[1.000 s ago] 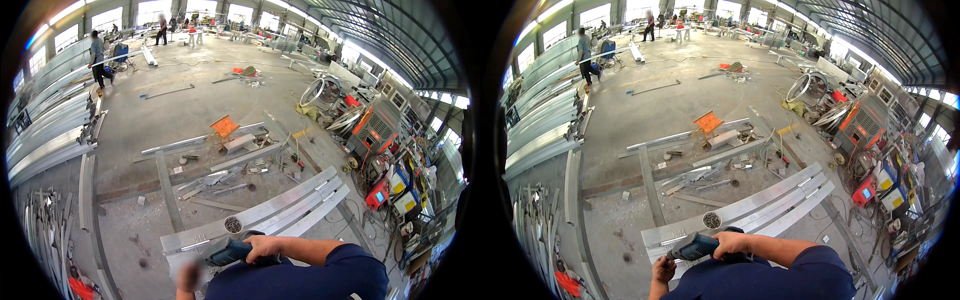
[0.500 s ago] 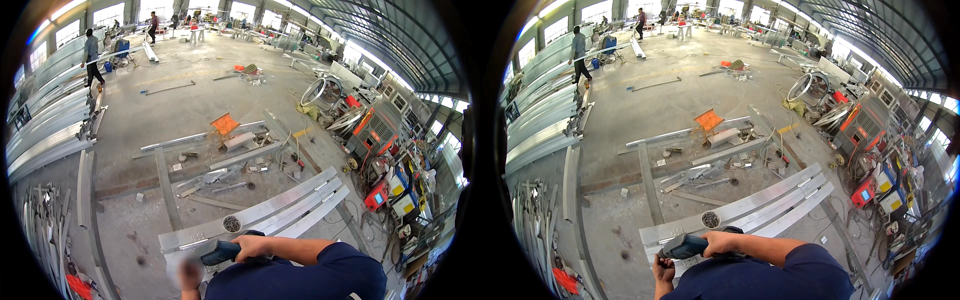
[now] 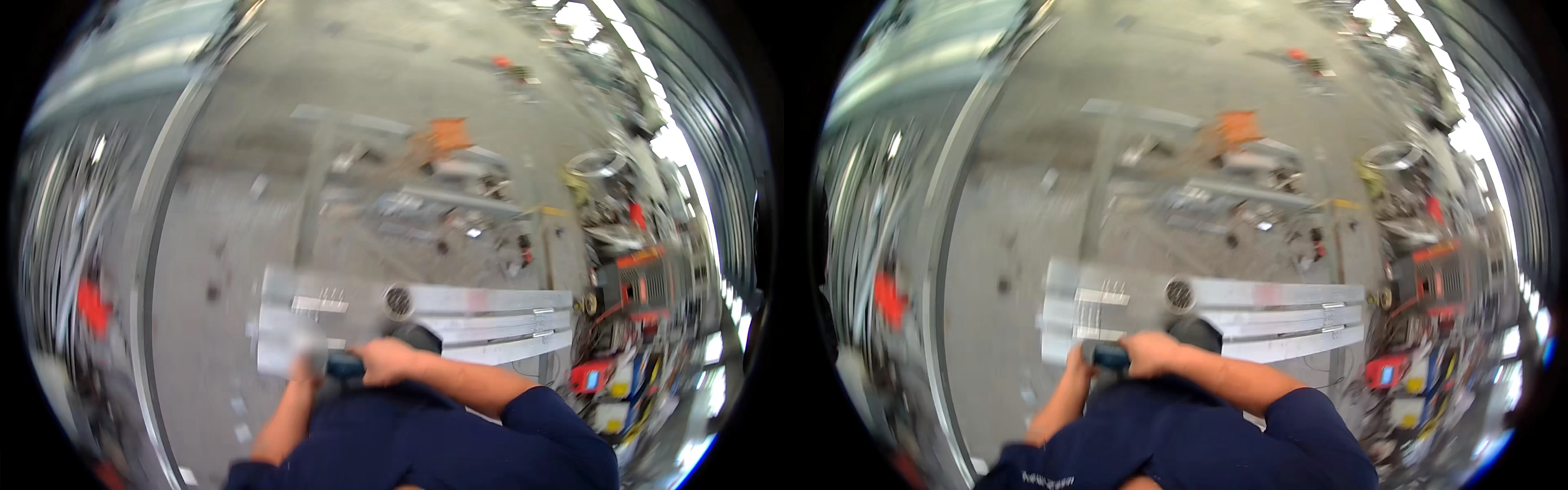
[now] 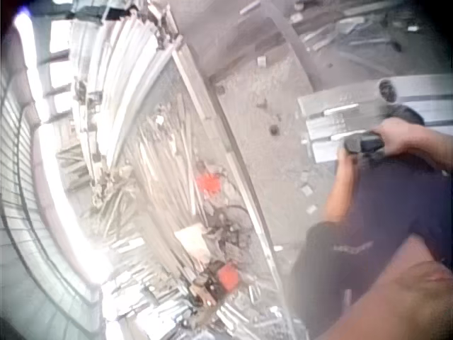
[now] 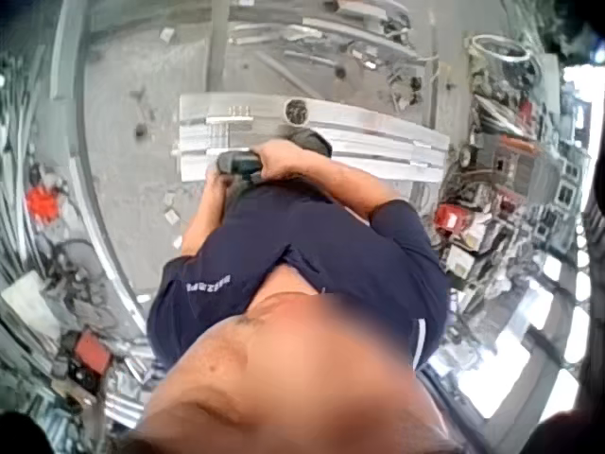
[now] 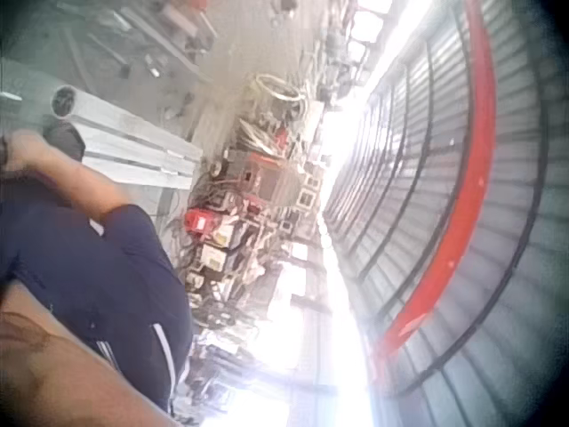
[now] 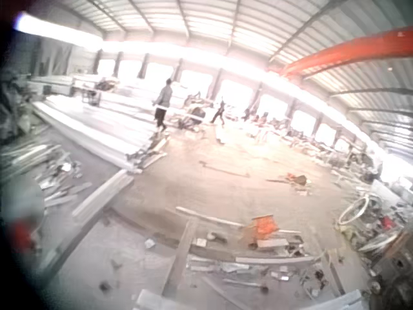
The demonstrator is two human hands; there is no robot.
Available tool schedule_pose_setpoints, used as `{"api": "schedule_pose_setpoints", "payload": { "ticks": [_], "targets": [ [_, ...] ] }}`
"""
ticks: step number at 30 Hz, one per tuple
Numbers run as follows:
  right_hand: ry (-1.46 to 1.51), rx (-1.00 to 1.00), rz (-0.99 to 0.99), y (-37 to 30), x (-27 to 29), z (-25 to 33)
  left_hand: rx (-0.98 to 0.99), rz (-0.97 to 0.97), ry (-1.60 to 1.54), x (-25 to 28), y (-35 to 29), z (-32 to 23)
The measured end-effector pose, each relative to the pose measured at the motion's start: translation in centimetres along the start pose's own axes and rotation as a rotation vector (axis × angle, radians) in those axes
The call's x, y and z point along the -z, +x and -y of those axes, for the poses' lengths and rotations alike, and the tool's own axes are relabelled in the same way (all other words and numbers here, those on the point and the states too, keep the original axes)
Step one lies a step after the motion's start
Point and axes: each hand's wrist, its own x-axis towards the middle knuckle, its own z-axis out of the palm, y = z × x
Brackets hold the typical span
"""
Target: The person uses a corded drill to drive screws into pre-drilled holes on a metal frame assembly. They repeatedly pick up screws from a nearby container and fasten them into the frame while seated on the floor in a workshop.
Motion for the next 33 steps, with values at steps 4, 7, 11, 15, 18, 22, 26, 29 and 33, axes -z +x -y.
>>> {"api": "schedule_pose_setpoints", "payload": {
  "ticks": [4,7,11,15,18,22,26,29,33],
  "targets": [
    [-0.053,-0.066,0.076,3.2,-2.7,-0.8,-0.01,-0.186,-0.05,3.7,2.3,4.1],
    [-0.098,-0.113,0.22,5.6,-5.0,-1.0,0.1,-0.189,-0.142,5.7,3.4,6.5],
    [-0.231,-0.046,0.257,7.5,-6.8,-3.0,0.255,-0.175,-0.238,6.6,5.2,8.3],
    [-0.244,0.012,0.225,8.7,-8.4,-4.8,0.218,-0.156,-0.175,6.4,7.2,8.7],
    [-0.31,0.033,0.22,9.7,-9.3,-5.5,0.107,-0.176,-0.136,6.3,9.2,9.4],
    [-0.333,0.052,0.202,10.5,-9.5,-5.7,0.127,-0.176,-0.127,5.6,9.2,8.5],
    [-0.338,0.059,0.214,11.3,-9.7,-5.9,0.131,-0.192,-0.171,5.8,9.6,8.3],
    [-0.336,0.047,0.232,11.9,-9.5,-5.9,0.123,-0.199,-0.177,5.8,9.6,8.1],
    [-0.335,0.037,0.242,12.2,-9.4,-6.0,0.119,-0.255,-0.155,5.3,9.2,7.6]
  ]
}}
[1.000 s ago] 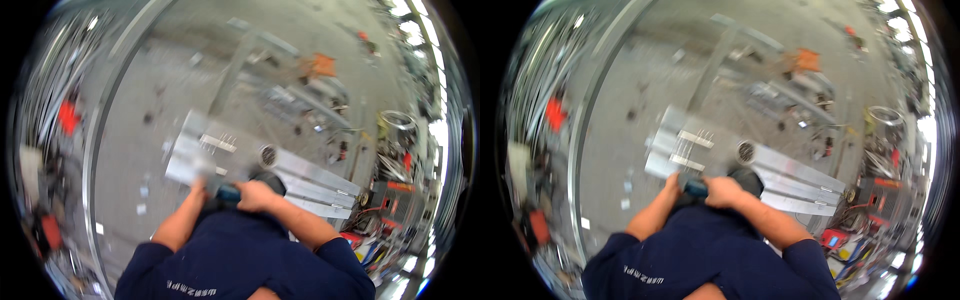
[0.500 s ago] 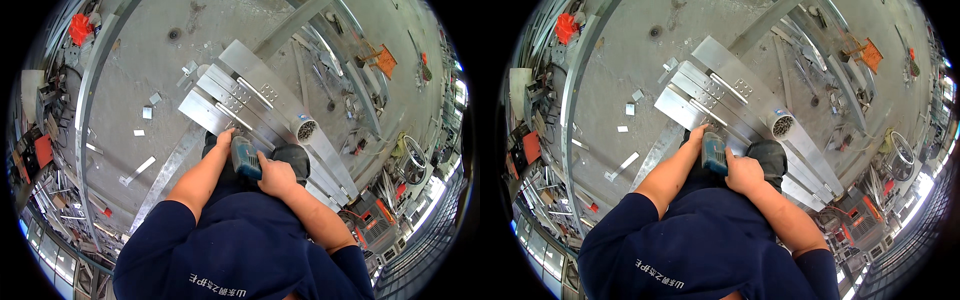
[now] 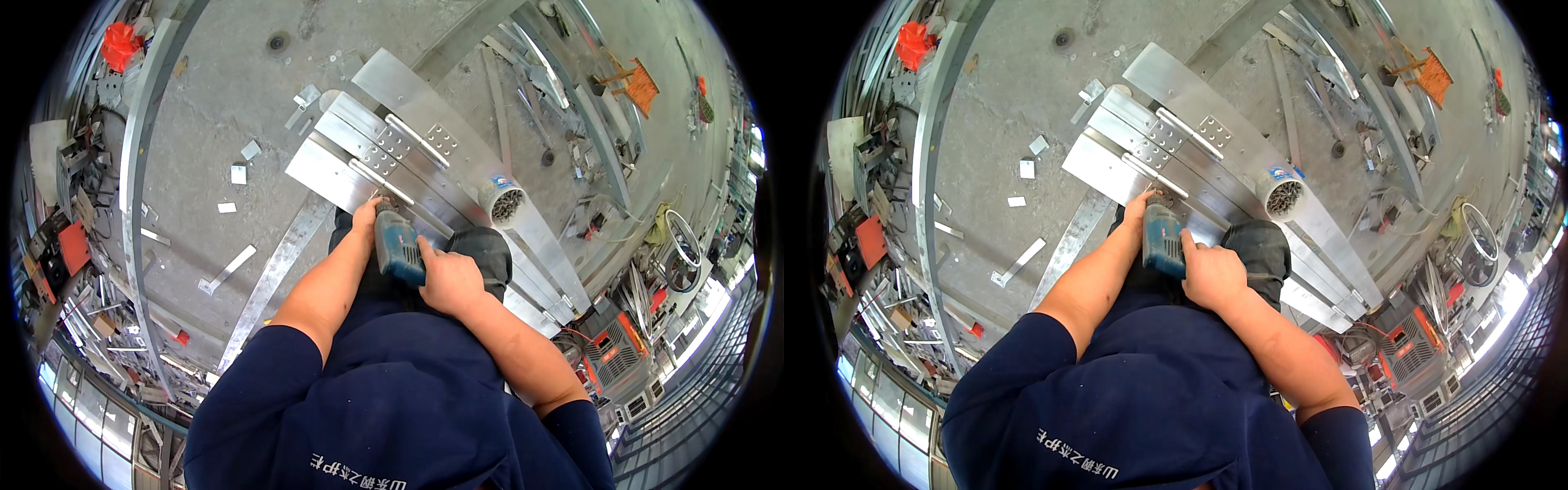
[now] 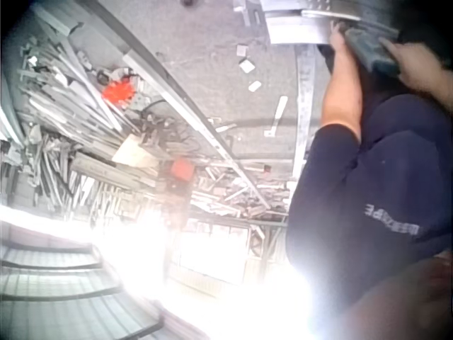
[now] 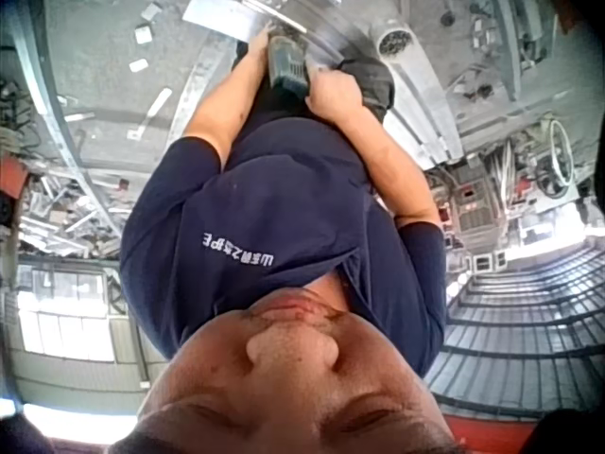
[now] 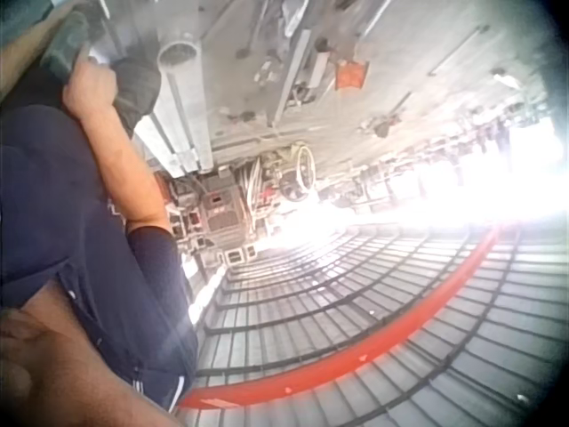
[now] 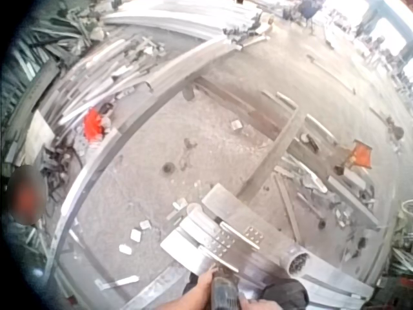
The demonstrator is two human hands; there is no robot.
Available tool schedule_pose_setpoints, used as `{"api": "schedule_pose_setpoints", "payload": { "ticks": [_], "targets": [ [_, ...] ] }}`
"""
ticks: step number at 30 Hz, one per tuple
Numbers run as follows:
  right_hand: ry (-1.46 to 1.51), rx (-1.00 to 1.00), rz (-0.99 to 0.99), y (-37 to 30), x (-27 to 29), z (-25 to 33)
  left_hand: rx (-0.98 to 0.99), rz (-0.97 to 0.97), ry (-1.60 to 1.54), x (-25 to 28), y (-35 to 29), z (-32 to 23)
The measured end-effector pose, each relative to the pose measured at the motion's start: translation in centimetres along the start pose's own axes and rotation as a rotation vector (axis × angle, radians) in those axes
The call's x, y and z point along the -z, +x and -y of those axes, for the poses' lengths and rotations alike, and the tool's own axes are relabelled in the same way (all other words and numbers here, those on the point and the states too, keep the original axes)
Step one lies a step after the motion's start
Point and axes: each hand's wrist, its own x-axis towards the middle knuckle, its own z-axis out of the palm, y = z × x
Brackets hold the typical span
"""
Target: The person uses a corded drill to drive screws into pre-drilled holes on a metal frame assembly. They repeatedly pick up screws from a nearby container and fasten them into the frame while seated on the floor in a workshop.
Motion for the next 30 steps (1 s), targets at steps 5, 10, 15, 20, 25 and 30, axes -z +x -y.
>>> {"api": "schedule_pose_setpoints", "payload": {
  "ticks": [5,10,15,20,25,30],
  "targets": [
    [0.022,0.001,0.006,0.0,0.1,0.1,-0.004,-0.009,0.053,-0.1,-0.4,-0.1],
    [0.014,0.003,-0.002,0.2,0.0,0.0,-0.015,-0.008,0.004,0.4,0.5,0.3],
    [-0.028,0.027,-0.036,0.2,-0.7,-0.2,-0.068,-0.189,0.076,-0.6,-1.6,-0.4],
    [-0.085,-0.008,0.013,0.1,-0.9,0.2,0.209,-0.062,0.615,-2.6,-13.7,-4.1],
    [-0.098,-0.009,0.058,0.3,-0.9,1.1,0.37,0.103,0.495,-3.4,-15.9,-3.5],
    [-0.119,0.025,0.0,0.5,-1.3,1.1,0.341,0.164,0.381,-1.9,-13.5,-2.3]
  ]
}}
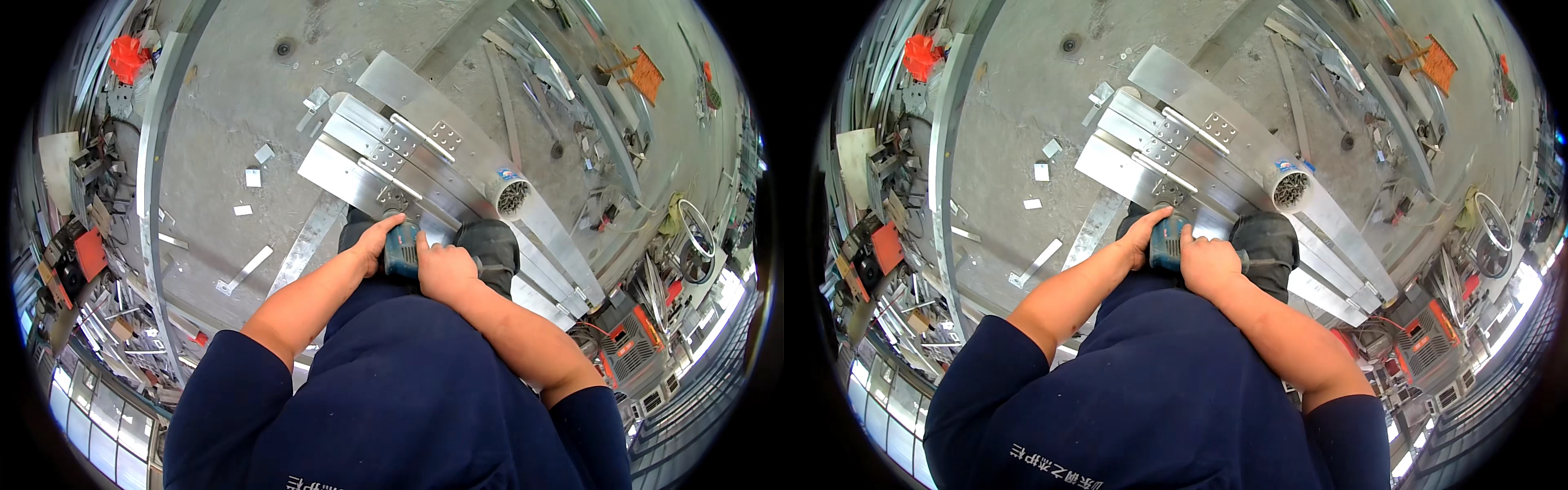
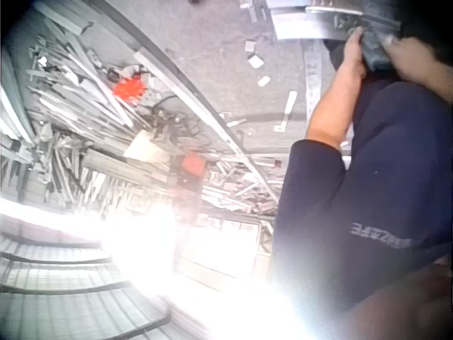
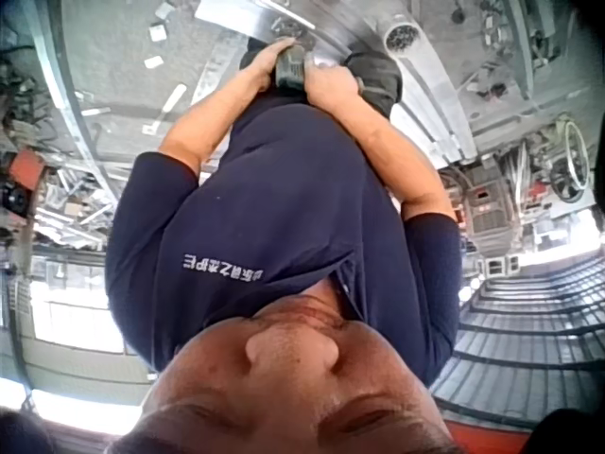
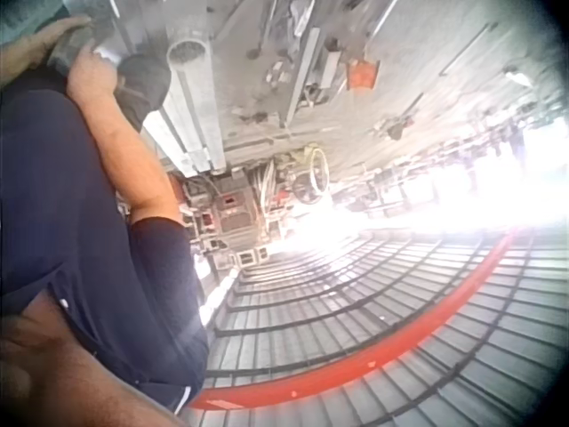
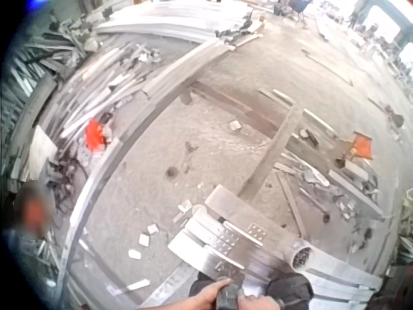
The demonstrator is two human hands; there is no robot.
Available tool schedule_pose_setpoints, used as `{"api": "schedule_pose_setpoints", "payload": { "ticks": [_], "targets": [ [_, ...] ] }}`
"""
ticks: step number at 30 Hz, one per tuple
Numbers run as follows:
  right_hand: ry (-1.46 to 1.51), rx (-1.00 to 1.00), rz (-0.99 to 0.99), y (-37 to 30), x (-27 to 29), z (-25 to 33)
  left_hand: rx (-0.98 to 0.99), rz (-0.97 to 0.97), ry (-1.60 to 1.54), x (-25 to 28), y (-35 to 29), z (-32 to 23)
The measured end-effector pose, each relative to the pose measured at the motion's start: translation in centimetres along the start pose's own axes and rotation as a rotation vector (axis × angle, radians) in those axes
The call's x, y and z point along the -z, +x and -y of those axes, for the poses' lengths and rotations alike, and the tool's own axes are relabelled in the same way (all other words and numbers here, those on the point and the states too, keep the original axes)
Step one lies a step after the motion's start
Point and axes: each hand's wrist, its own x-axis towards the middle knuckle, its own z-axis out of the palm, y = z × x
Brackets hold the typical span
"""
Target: The person uses a corded drill to drive screws into pre-drilled holes on a metal frame assembly. They repeatedly pick up screws from a nearby container and fasten them into the frame while seated on the floor in a workshop.
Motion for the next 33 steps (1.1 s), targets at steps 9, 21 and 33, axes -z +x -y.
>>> {"api": "schedule_pose_setpoints", "payload": {
  "ticks": [9,21,33],
  "targets": [
    [-0.032,-0.001,-0.03,0.3,0.5,-0.1,-0.049,0.027,-0.049,0.4,1.0,0.2],
    [-0.029,0.009,-0.061,0.5,0.4,-0.6,-0.107,0.026,-0.12,-0.3,1.0,0.3],
    [-0.005,-0.01,-0.047,0.9,0.9,-0.5,-0.083,0.062,-0.149,0.3,1.7,0.2]
  ]
}}
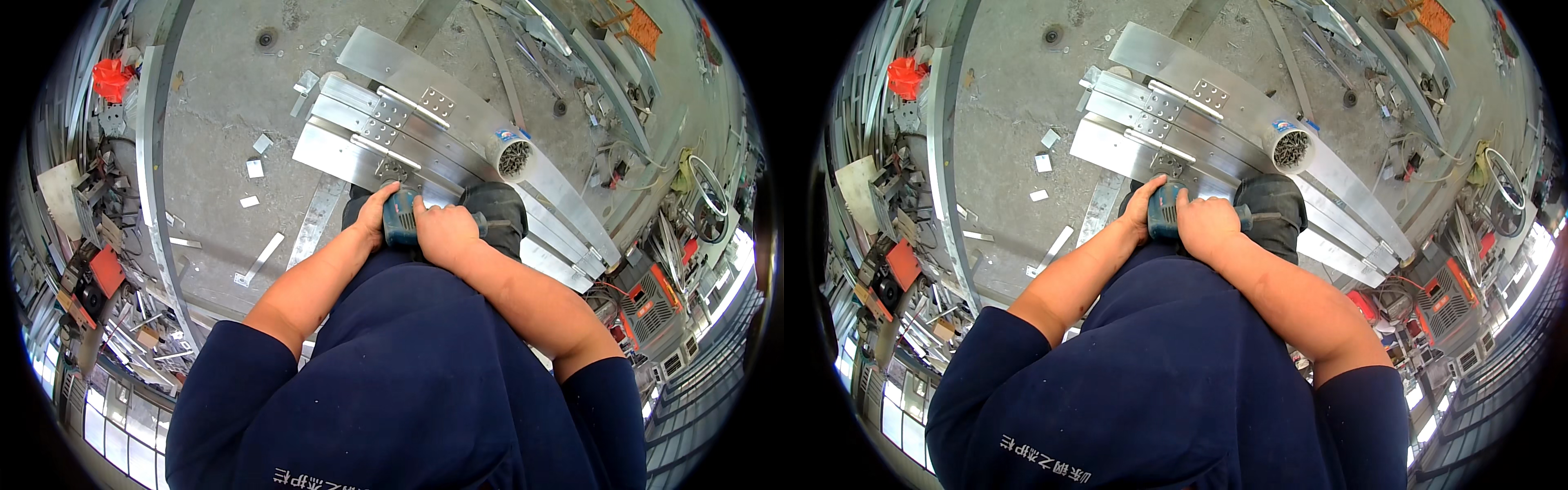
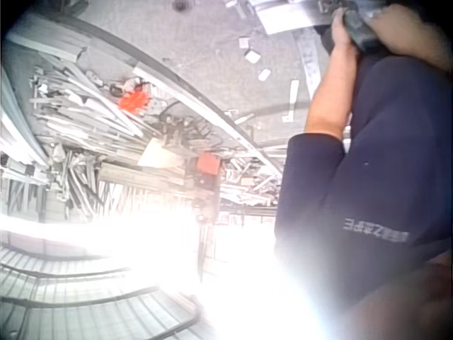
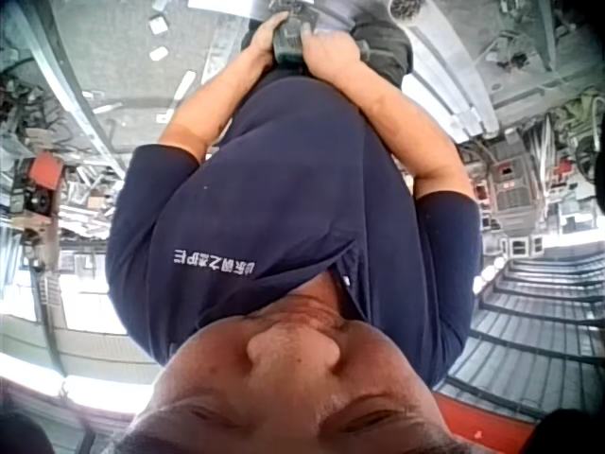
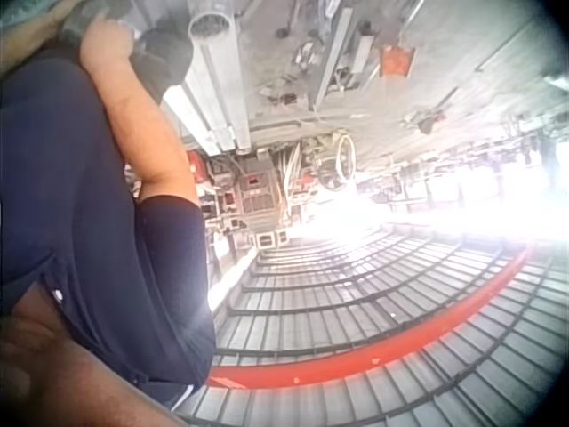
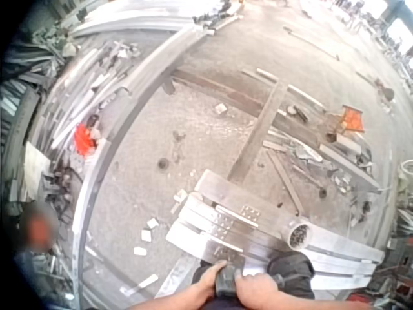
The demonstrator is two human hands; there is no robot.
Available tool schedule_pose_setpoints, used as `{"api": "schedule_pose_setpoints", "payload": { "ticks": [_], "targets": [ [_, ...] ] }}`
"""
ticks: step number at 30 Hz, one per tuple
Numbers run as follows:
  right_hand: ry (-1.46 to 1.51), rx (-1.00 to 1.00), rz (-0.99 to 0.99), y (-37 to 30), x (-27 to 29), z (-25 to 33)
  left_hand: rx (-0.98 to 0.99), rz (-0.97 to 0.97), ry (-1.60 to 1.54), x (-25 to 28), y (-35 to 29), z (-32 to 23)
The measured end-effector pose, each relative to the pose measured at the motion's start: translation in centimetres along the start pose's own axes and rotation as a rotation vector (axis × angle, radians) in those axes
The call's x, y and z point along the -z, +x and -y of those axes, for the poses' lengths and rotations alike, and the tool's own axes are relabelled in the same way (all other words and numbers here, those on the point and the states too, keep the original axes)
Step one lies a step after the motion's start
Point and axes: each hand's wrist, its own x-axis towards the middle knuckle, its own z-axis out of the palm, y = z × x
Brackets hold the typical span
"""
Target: The person uses a corded drill to drive screws into pre-drilled holes on a metal frame assembly. They repeatedly pick up screws from a nearby container and fasten them into the frame while seated on the floor in a workshop.
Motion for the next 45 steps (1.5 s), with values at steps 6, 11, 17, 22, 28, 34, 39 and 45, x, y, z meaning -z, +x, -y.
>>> {"api": "schedule_pose_setpoints", "payload": {
  "ticks": [6,11,17,22,28,34,39,45],
  "targets": [
    [0.028,-0.009,0.022,0.2,0.1,0.0,-0.017,-0.007,0.0,0.3,0.3,0.1],
    [0.033,-0.017,0.036,0.4,0.4,0.1,-0.031,0.016,-0.009,0.7,0.8,0.0],
    [0.038,-0.022,0.041,0.6,0.7,0.2,-0.015,0.007,-0.007,0.3,0.4,-0.3],
    [0.019,-0.019,0.046,0.3,1.0,0.3,-0.014,-0.017,-0.007,0.1,0.3,-0.3],
    [0.013,-0.012,0.051,0.5,0.9,0.3,-0.018,0.004,-0.002,-0.3,-0.4,-0.5],
    [0.013,-0.016,0.066,0.5,0.8,0.2,-0.03,0.011,-0.02,-0.6,-0.6,-0.4],
    [0.006,-0.006,0.045,0.3,0.3,0.2,-0.021,0.007,-0.012,-0.5,-0.5,-0.3],
    [0.003,-0.01,0.06,0.4,0.6,0.2,-0.027,0.026,-0.019,0.2,0.1,-0.1]
  ]
}}
